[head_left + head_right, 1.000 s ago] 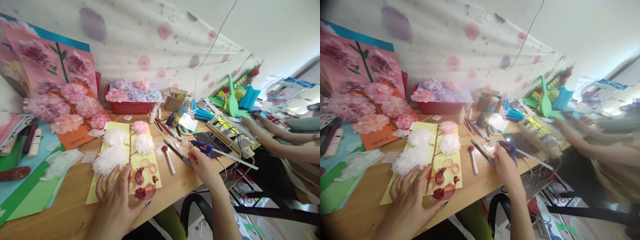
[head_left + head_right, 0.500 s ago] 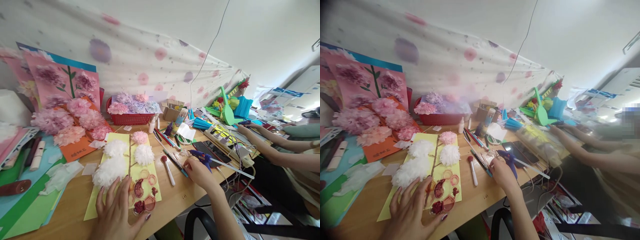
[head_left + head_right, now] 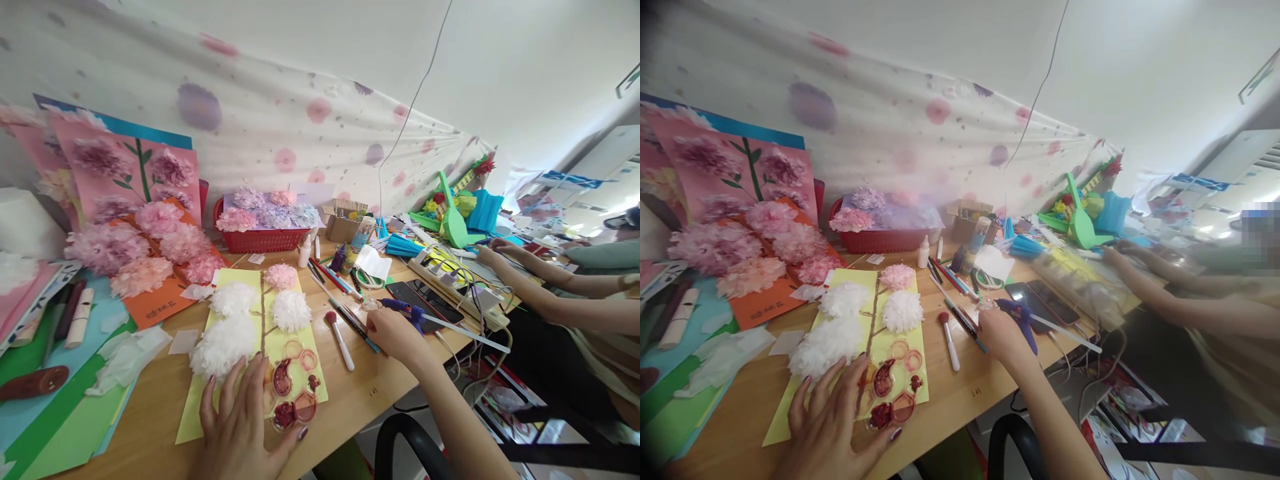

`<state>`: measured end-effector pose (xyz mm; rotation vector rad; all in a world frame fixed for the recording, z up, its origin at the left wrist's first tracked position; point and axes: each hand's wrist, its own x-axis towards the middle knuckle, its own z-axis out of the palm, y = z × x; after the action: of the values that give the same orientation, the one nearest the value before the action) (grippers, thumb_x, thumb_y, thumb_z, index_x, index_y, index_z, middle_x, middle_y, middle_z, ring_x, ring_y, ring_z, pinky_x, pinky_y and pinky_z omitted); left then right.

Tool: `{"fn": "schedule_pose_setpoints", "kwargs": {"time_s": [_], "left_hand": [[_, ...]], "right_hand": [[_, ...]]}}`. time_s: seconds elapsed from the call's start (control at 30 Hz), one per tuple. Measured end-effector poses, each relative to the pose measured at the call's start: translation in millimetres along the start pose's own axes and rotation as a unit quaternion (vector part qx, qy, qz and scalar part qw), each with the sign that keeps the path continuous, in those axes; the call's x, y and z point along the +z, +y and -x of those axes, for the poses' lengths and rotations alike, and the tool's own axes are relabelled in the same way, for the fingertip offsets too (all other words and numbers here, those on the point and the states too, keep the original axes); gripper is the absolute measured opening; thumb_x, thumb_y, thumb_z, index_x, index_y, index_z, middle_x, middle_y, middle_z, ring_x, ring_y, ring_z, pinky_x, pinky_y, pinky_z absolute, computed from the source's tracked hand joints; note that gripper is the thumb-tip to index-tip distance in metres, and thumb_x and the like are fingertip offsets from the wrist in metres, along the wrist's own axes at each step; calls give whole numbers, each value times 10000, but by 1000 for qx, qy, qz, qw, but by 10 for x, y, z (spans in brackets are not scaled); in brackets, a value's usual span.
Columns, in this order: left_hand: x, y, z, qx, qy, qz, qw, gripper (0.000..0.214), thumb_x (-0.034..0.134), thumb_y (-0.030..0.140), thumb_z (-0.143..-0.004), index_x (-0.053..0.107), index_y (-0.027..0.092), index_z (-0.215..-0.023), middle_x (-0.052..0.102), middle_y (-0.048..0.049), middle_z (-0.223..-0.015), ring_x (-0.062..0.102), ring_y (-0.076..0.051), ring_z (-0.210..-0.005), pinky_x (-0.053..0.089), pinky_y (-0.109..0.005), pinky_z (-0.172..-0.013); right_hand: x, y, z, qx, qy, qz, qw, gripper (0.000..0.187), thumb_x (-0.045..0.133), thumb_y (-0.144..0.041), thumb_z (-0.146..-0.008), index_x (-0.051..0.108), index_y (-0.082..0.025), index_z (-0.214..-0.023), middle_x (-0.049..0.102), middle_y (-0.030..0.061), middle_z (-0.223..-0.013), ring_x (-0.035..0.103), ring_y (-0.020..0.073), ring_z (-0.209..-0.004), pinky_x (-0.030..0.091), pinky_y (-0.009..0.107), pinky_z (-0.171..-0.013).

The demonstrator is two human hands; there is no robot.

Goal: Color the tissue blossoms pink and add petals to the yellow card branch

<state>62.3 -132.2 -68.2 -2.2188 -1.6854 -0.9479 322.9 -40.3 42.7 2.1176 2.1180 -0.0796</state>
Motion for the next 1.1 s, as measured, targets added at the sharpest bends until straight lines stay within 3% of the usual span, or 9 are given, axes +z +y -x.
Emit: {"fn": "schedule_pose_setpoints", "kwargs": {"time_s": [0.23,0.33,0.43,0.5,0.57,0.67,0.73,0.87,1.1], "left_hand": [[-8,7,-1,0,-5,11,1000,751,623,492,-783,350,137,-1387,637,-193,-1266,520,-369,-1220,200,-589,-1102],[-22,16,-6,-4,-6,17,1000,728,624,489,-790,370,132,-1371,637,-197,-1261,521,-375,-1218,197,-588,-1101],[-33,19,-6,-14,-7,19,1000,738,626,498,-788,366,140,-1378,638,-196,-1255,520,-377,-1220,196,-582,-1102],[-41,15,-3,-15,-11,20,1000,754,623,512,-786,356,141,-1385,638,-197,-1250,516,-379,-1222,197,-579,-1100],[-51,8,-1,-14,-19,19,1000,761,616,519,-786,347,143,-1389,633,-200,-1253,510,-377,-1227,195,-572,-1101],[-67,2,-3,-16,-33,19,999,741,591,518,-800,340,152,-1393,635,-197,-1248,507,-370,-1232,184,-563,-1105],[-76,3,-8,-15,-36,18,999,719,576,506,-815,338,153,-1395,643,-194,-1236,509,-370,-1229,185,-567,-1103],[-88,11,-22,-8,-31,16,999,726,565,527,-825,329,149,-1398,642,-201,-1227,512,-382,-1218,196,-576,-1095],[-92,5,-23,-8,-26,21,999,718,558,541,-832,348,161,-1404,646,-189,-1232,520,-377,-1217,207,-573,-1100]], "right_hand": [[16,72,50,20,96,-54,994,141,455,-105,-855,582,-163,-834,705,99,-784,637,218,-713,302,275,-573],[34,163,101,8,92,-142,986,169,405,-131,-904,531,-157,-1014,704,81,-807,660,205,-718,376,262,-598],[37,254,141,-1,114,-228,967,367,365,-138,-922,425,-165,-1283,706,90,-933,687,188,-703,458,275,-617],[19,293,160,-23,162,-249,955,459,372,-134,-911,395,-208,-1364,674,114,-1091,699,185,-732,505,299,-634],[-14,305,174,-64,226,-254,938,418,377,-143,-913,484,-222,-1310,623,133,-1209,706,200,-818,544,337,-690],[-64,283,190,-119,325,-237,908,337,388,-176,-933,596,-216,-1196,612,135,-1256,672,249,-1019,544,404,-847],[-72,257,195,-134,358,-239,893,366,395,-201,-951,582,-238,-1263,622,116,-1280,627,261,-1125,517,425,-923],[-5,224,168,-131,337,-284,888,448,337,-214,-989,469,-293,-1409,595,71,-1364,587,237,-1210,485,444,-992],[171,212,65,-143,335,-235,901,404,309,-192,-989,560,-219,-1305,605,109,-1342,535,222,-1274,452,422,-1035]]}}
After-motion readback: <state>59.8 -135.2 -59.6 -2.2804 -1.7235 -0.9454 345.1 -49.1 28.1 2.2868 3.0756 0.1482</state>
